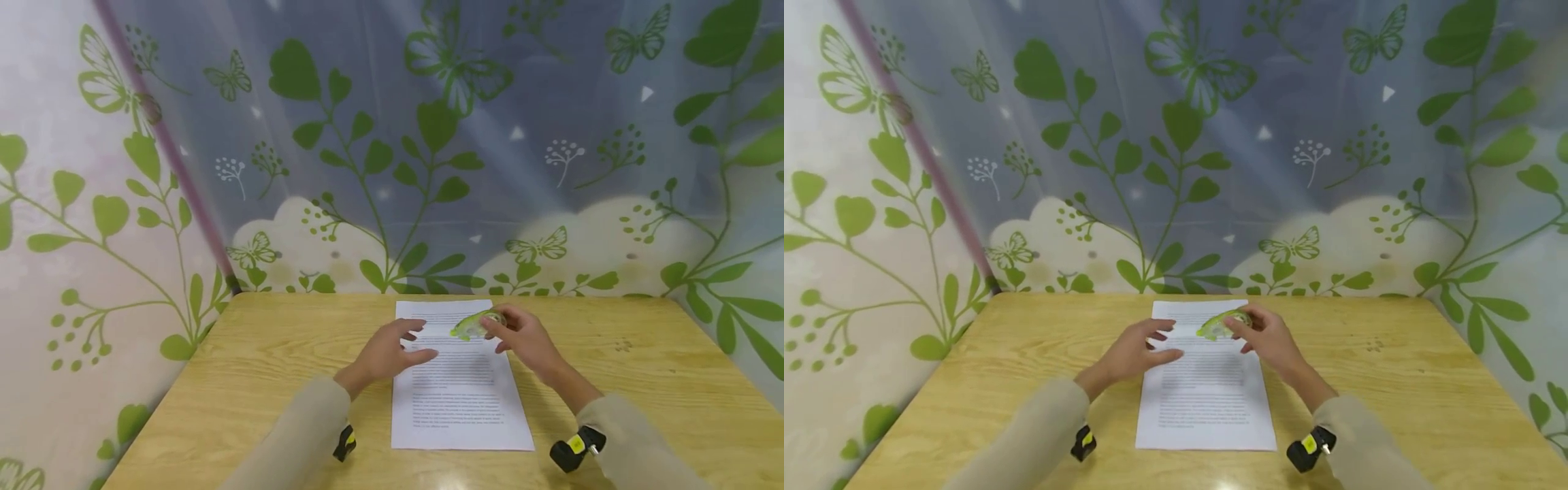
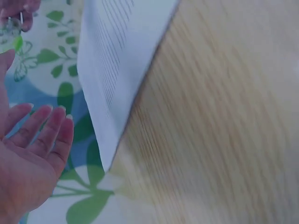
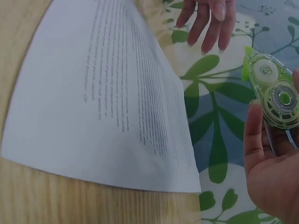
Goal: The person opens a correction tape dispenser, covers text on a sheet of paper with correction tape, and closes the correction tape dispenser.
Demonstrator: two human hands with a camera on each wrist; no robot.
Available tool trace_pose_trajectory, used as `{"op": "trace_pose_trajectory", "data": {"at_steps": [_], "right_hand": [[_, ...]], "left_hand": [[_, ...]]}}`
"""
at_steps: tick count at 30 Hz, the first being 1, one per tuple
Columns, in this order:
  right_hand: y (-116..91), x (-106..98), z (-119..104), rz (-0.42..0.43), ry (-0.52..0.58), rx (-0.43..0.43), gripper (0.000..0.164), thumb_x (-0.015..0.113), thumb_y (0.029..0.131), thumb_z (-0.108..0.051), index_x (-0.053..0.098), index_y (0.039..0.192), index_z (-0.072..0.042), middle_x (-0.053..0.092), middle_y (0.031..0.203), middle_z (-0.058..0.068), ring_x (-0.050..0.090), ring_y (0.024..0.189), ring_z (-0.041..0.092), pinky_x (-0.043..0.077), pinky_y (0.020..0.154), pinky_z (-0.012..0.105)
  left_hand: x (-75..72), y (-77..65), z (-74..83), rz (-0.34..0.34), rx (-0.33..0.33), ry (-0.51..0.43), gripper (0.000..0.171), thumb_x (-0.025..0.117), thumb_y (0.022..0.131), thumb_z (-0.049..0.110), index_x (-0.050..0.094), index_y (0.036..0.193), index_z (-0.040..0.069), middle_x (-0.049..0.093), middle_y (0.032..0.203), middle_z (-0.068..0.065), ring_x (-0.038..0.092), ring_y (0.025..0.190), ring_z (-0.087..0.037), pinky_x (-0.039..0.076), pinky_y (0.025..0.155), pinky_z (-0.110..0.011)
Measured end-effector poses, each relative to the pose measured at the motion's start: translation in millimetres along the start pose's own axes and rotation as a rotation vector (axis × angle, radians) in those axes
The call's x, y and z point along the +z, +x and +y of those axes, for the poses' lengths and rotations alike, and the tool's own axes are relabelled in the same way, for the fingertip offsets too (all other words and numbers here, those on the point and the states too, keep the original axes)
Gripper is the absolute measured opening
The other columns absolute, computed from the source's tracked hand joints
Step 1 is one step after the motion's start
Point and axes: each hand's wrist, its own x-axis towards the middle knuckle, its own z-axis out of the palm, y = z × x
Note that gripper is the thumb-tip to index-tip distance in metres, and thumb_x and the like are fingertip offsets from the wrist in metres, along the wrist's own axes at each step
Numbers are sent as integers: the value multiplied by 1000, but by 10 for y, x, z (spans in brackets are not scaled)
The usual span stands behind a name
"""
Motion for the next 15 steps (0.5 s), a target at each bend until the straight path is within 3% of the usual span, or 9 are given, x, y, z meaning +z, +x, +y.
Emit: {"op": "trace_pose_trajectory", "data": {"at_steps": [5,15], "right_hand": [[-74,62,-17,-22,6,-5,37,64,94,-27,57,118,1,62,92,18,63,81,19,54,64,37],[-218,152,-37,-35,13,-24,31,63,94,-25,58,113,-1,61,90,17,61,77,25,54,61,38]], "left_hand": [[113,-17,86,-18,-14,-156,59,75,82,39,59,129,6,63,119,-11,63,99,-21,51,78,-28],[320,-64,197,-2,-59,-301,45,79,80,28,65,118,6,66,105,-9,62,88,-11,52,69,-26]]}}
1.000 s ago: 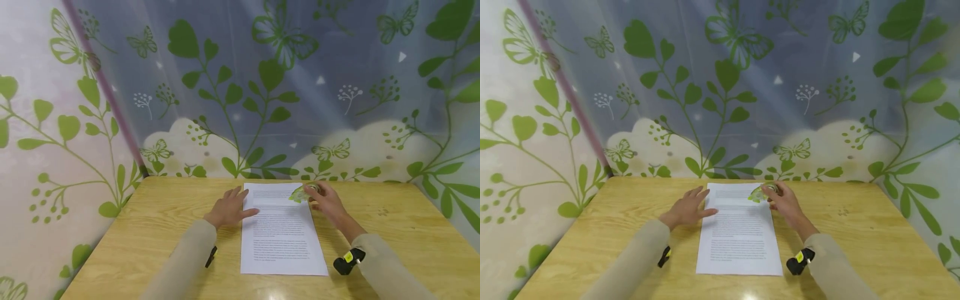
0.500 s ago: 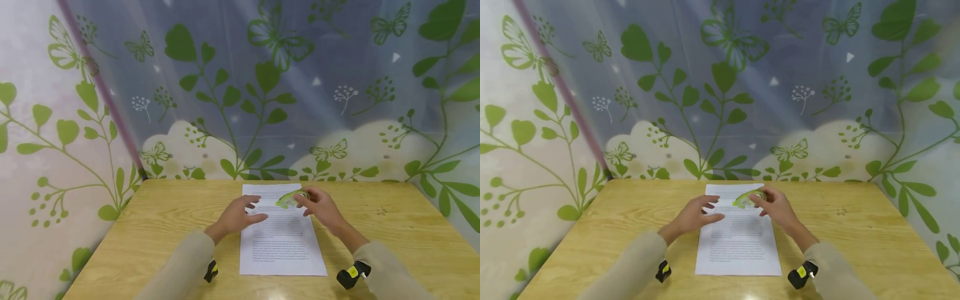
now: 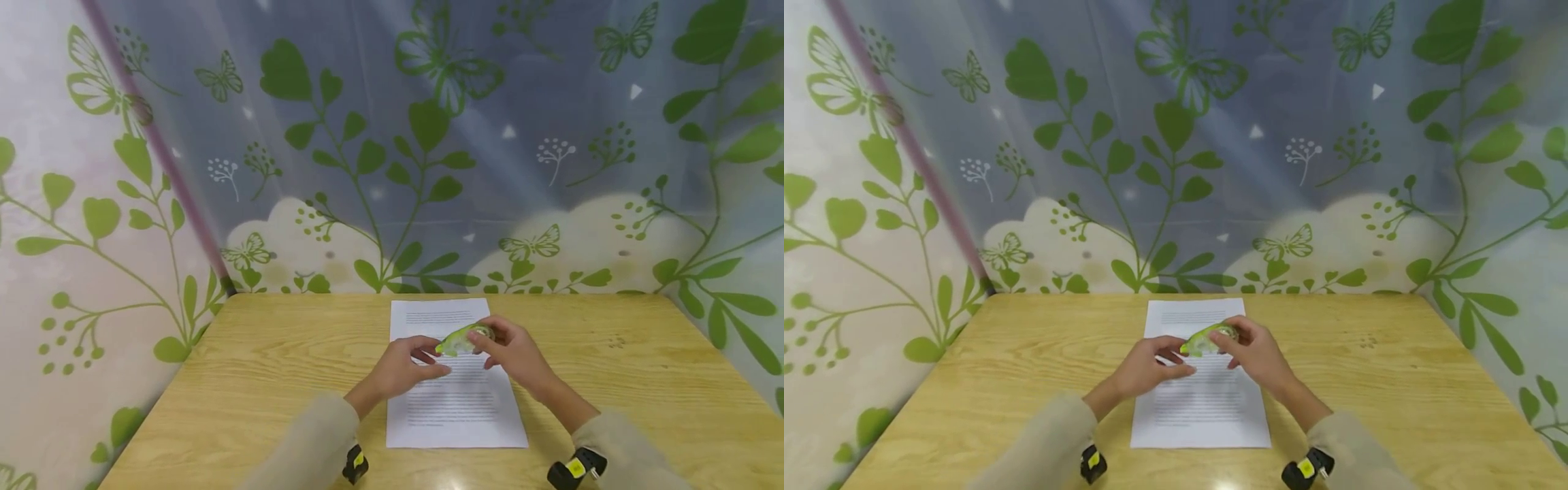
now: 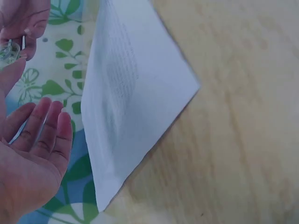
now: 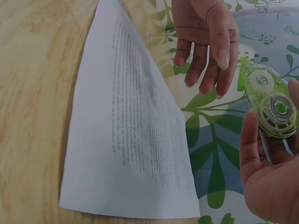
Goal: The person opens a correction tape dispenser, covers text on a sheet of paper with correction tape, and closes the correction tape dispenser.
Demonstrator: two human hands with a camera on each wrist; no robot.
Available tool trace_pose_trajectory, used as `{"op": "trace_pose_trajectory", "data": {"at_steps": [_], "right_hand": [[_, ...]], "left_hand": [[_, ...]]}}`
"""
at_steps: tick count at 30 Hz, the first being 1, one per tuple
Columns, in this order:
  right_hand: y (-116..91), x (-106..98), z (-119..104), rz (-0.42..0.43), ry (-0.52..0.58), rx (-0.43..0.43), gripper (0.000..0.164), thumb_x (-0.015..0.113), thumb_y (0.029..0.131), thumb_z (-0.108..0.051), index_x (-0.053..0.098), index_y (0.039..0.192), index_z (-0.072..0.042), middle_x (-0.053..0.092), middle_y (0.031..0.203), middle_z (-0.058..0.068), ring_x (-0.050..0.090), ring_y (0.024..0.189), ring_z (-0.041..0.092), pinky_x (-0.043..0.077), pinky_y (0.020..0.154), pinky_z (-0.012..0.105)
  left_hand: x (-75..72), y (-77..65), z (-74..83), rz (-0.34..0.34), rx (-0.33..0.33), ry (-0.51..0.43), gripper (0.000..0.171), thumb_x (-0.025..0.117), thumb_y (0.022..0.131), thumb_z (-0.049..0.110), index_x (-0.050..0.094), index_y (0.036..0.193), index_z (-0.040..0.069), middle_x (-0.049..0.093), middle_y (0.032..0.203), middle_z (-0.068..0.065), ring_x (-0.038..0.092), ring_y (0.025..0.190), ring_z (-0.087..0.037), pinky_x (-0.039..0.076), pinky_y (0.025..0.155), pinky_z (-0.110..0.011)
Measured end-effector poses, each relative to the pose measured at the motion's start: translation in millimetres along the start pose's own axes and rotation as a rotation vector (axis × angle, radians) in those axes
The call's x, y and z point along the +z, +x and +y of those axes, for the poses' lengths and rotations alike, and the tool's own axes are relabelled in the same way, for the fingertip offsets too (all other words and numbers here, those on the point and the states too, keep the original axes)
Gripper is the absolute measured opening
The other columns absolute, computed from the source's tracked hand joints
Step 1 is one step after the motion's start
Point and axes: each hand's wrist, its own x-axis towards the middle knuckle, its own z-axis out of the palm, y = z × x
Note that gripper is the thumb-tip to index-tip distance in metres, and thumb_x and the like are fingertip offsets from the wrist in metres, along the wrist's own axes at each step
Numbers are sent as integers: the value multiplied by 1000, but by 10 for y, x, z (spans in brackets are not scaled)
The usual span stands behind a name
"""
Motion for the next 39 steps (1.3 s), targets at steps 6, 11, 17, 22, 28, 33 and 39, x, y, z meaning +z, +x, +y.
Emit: {"op": "trace_pose_trajectory", "data": {"at_steps": [6,11,17,22,28,33,39], "right_hand": [[-51,34,9,14,-1,28,30,63,94,-22,58,114,0,61,91,17,60,77,21,53,60,35],[-81,62,-1,16,18,26,28,62,94,-20,59,114,0,60,91,20,59,74,20,53,59,35],[-92,114,-11,30,17,31,29,64,94,-22,59,112,0,60,89,18,60,74,22,53,59,38],[-101,139,-6,45,40,39,30,65,93,-24,60,111,-2,59,91,17,60,82,33,54,60,35],[-98,156,0,60,72,54,31,66,92,-27,60,112,-4,59,92,15,61,84,35,54,60,35],[-87,156,15,64,76,55,31,65,92,-26,59,111,-2,59,91,15,61,83,34,54,62,33],[-87,137,38,76,68,46,29,65,93,-25,59,109,-2,61,88,13,63,79,26,53,62,30]], "left_hand": [[79,-24,-6,9,-23,-48,37,78,81,27,69,112,8,68,100,-4,63,86,-11,51,69,-26],[111,-23,8,22,-37,-111,35,78,81,24,70,111,7,68,99,0,64,86,-14,51,71,-27],[144,-18,1,30,-63,-176,26,78,81,25,74,101,10,68,92,4,63,84,-15,50,69,-27],[171,-6,-24,45,-53,-207,17,77,82,24,76,91,10,69,88,4,63,80,-14,50,68,-28],[180,8,-43,73,-66,-258,17,77,82,24,75,87,8,71,85,1,62,74,-12,50,69,-30],[167,18,-62,80,-53,-262,17,78,81,24,75,84,7,71,83,1,61,72,-11,49,67,-30],[136,27,-98,61,-12,-206,15,77,82,25,76,82,10,70,82,4,63,75,-11,50,67,-27]]}}
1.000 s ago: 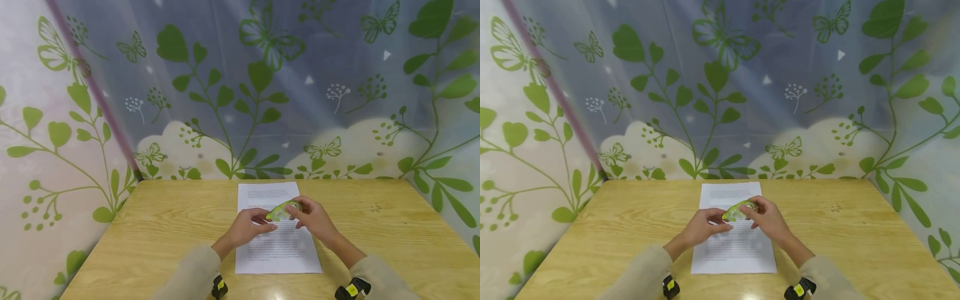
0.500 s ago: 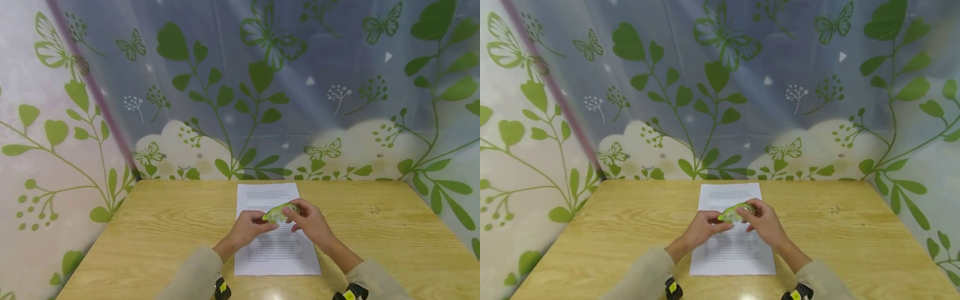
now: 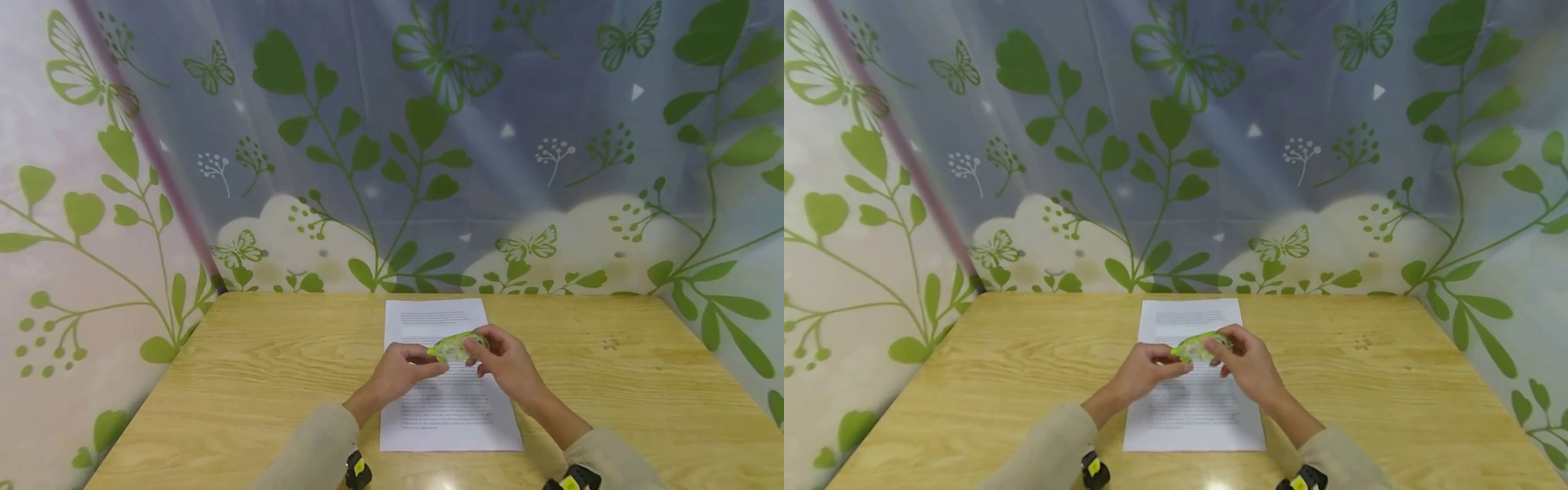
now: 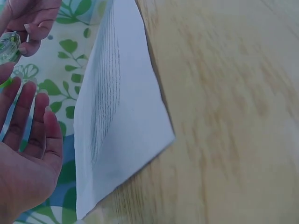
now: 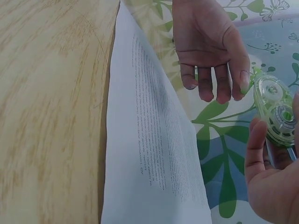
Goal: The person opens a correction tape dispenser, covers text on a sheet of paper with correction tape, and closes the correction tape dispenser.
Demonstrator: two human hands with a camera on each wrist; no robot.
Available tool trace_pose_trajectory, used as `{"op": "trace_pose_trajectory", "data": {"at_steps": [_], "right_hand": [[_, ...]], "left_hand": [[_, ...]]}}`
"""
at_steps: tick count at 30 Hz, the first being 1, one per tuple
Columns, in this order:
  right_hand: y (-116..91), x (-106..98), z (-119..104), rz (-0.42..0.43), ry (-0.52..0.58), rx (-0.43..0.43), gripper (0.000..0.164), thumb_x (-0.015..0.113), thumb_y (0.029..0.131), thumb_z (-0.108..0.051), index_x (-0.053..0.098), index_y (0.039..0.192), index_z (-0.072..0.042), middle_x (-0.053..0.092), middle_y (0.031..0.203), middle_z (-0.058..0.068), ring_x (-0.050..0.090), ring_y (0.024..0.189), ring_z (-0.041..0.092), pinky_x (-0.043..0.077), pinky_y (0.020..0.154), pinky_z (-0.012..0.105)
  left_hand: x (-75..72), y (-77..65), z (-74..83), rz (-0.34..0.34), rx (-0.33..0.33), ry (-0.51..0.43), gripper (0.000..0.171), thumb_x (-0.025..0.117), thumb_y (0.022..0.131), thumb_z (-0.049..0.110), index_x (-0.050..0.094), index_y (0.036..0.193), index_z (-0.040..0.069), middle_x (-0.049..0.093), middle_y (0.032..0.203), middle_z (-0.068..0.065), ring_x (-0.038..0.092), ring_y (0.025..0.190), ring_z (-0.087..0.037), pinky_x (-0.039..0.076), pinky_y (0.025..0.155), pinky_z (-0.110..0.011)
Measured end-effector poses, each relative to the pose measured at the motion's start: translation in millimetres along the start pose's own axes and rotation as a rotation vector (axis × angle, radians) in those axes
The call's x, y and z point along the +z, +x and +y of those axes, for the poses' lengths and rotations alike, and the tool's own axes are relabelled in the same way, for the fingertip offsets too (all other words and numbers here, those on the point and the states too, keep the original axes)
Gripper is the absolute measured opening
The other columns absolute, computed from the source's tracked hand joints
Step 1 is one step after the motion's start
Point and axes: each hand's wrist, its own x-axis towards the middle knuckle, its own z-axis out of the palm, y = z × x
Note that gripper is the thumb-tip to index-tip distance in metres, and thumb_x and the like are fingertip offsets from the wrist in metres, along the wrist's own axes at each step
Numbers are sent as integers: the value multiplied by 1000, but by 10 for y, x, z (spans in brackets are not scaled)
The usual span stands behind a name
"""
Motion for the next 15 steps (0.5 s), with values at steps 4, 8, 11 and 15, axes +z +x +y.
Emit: {"op": "trace_pose_trajectory", "data": {"at_steps": [4,8,11,15], "right_hand": [[4,8,-5,5,2,-21,27,64,93,-24,60,108,-2,61,87,12,63,76,24,52,60,29],[3,20,-2,2,4,-26,26,64,93,-23,59,108,-1,61,86,12,63,77,30,52,60,29],[5,26,14,9,4,-23,26,65,93,-23,60,107,-2,61,85,12,63,77,33,52,59,29],[11,34,52,12,1,-27,27,65,92,-24,60,106,-2,61,84,13,63,76,33,51,58,29]], "left_hand": [[-39,-5,0,-1,42,50,14,77,82,24,77,84,10,68,82,5,62,76,-11,51,67,-27],[-81,-18,2,-8,52,78,14,77,82,24,77,86,11,69,82,6,62,77,-11,52,67,-26],[-120,-31,-10,-9,40,77,14,77,82,23,77,88,11,69,84,5,63,78,-11,52,68,-26],[-174,-58,-29,-1,21,76,16,77,82,21,77,92,9,69,88,3,62,78,-12,51,68,-25]]}}
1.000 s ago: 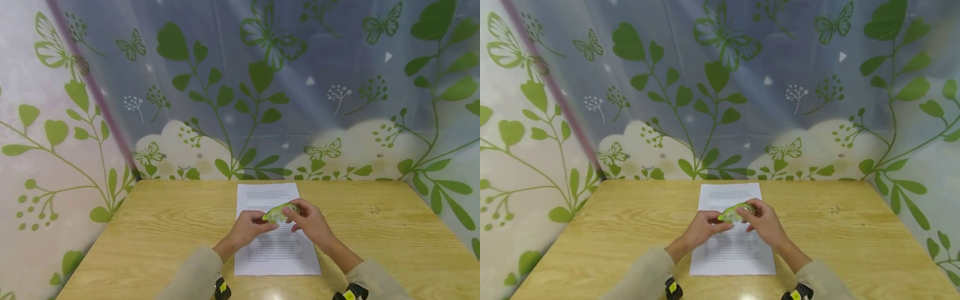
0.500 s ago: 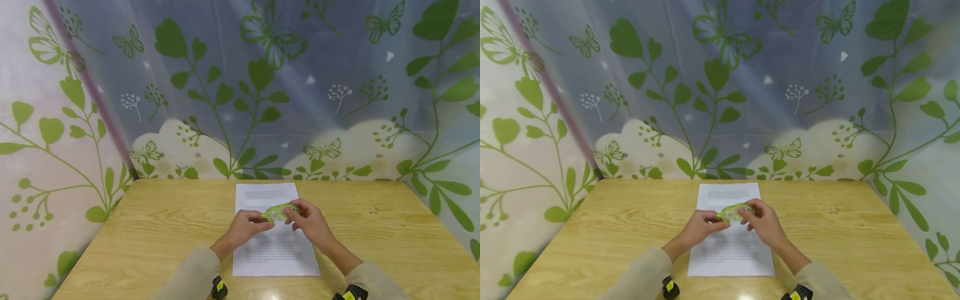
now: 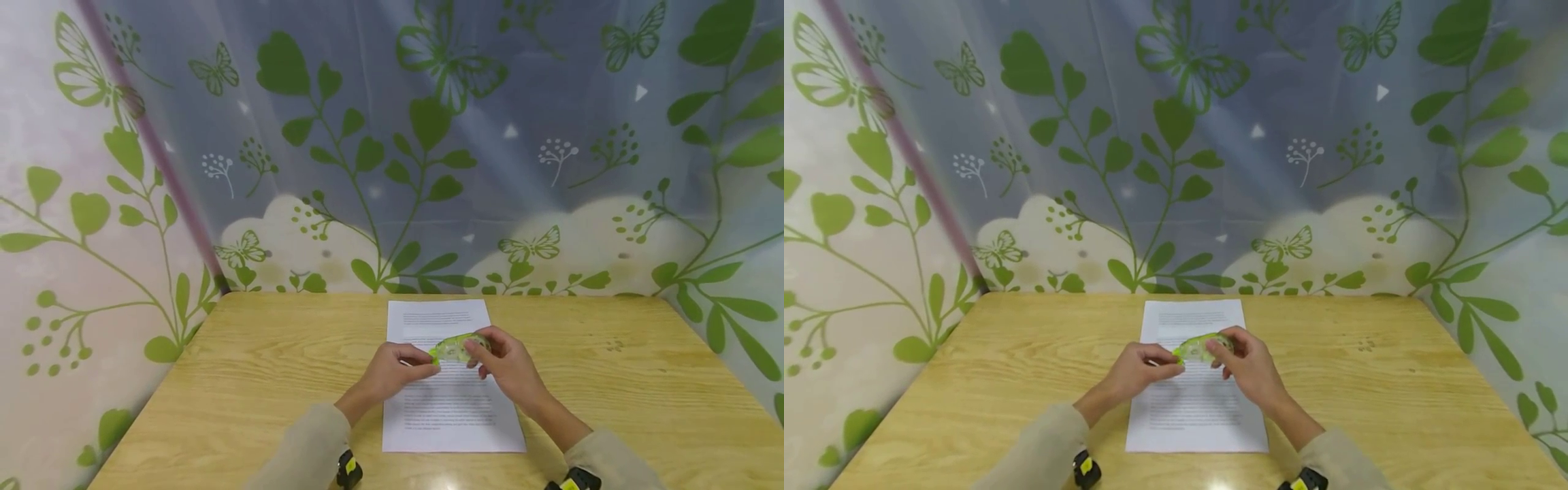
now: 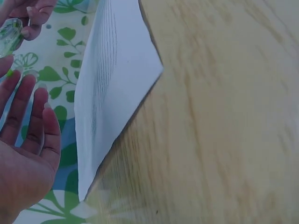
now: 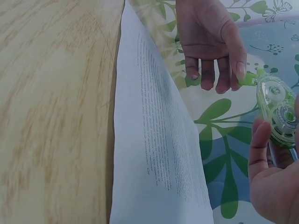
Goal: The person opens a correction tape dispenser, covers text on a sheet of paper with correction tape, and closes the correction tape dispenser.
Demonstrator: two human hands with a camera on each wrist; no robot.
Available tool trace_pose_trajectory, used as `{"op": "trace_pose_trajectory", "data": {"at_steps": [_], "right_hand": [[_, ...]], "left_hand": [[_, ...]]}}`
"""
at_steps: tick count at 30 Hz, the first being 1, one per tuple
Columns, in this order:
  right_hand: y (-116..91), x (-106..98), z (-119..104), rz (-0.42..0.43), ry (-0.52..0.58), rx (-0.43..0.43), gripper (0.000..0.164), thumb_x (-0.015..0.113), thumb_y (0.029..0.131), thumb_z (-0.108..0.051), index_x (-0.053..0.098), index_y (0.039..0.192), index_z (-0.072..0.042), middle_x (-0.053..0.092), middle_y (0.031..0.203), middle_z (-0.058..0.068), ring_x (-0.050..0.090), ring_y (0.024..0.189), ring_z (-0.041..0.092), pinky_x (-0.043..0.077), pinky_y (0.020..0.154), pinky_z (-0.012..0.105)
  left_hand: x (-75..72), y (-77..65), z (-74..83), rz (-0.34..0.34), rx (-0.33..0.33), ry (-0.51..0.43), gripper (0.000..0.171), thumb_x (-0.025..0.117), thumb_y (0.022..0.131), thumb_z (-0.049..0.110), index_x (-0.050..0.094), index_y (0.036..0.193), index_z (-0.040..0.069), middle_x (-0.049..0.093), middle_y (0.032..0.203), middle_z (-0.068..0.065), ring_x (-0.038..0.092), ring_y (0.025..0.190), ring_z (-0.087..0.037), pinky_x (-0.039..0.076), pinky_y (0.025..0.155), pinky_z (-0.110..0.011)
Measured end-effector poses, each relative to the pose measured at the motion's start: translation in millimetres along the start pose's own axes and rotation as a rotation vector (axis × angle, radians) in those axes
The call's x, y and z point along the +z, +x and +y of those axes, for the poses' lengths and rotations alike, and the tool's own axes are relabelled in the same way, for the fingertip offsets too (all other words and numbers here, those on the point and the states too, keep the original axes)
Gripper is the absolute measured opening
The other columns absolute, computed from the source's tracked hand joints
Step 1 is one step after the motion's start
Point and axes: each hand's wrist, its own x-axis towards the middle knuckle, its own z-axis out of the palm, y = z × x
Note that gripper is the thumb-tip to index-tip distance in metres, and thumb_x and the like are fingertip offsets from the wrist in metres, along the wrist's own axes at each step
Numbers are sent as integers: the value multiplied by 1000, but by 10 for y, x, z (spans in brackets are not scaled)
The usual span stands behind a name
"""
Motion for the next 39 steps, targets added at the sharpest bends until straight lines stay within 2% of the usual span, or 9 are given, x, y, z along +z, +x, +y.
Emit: {"op": "trace_pose_trajectory", "data": {"at_steps": [5,9,12,16,21,28,30,35,39], "right_hand": [[-13,-12,27,-9,-9,-9,26,65,93,-24,60,107,-2,61,84,15,61,75,35,51,57,30],[-25,-19,37,0,-34,-4,26,66,92,-24,61,106,-3,61,82,14,60,76,39,51,58,29],[-33,-13,46,7,-46,5,26,66,92,-23,61,106,-2,61,82,14,60,74,37,51,59,29],[-49,1,40,8,-32,23,27,66,92,-20,61,107,1,60,82,15,60,73,32,51,60,28],[-74,21,26,3,-30,49,28,66,92,-21,61,109,0,61,84,15,61,71,30,51,61,29],[-79,25,50,-18,-54,75,31,65,92,-25,59,111,-1,63,92,12,65,77,27,52,60,30],[-78,25,51,-39,-73,77,32,64,93,-27,59,110,0,64,96,12,67,79,26,53,60,32],[-73,22,55,-87,-88,57,32,62,95,-26,58,111,1,64,101,14,69,81,26,54,59,34],[-64,25,73,-79,-124,15,32,60,96,-26,55,119,-4,63,100,13,68,79,27,53,57,34]], "left_hand": [[-37,-38,55,-10,2,29,13,76,83,15,76,92,6,70,87,0,62,78,-17,50,67,-25],[-73,-102,216,-29,14,31,12,74,83,11,75,92,3,69,86,-1,63,78,-21,50,67,-25],[-100,-152,318,-36,25,19,11,74,84,9,75,91,1,69,85,-1,63,79,-23,50,67,-24],[-114,-176,345,-37,42,3,11,73,84,8,75,91,0,68,84,-2,63,79,-24,51,67,-25],[-120,-162,310,-35,40,0,11,72,85,8,75,93,1,69,86,-3,62,79,-21,50,68,-25],[-99,-56,15,-12,15,1,12,73,86,15,76,96,8,70,91,2,62,80,-15,50,70,-27],[-102,-53,-26,0,-2,5,13,73,86,19,77,95,11,70,92,4,61,80,-14,50,70,-26],[-121,-59,-58,15,-17,11,16,74,84,25,77,94,13,70,93,5,61,80,-15,50,68,-27],[-119,-79,12,11,-10,5,16,74,85,24,77,94,11,70,91,4,61,79,-15,50,68,-26]]}}
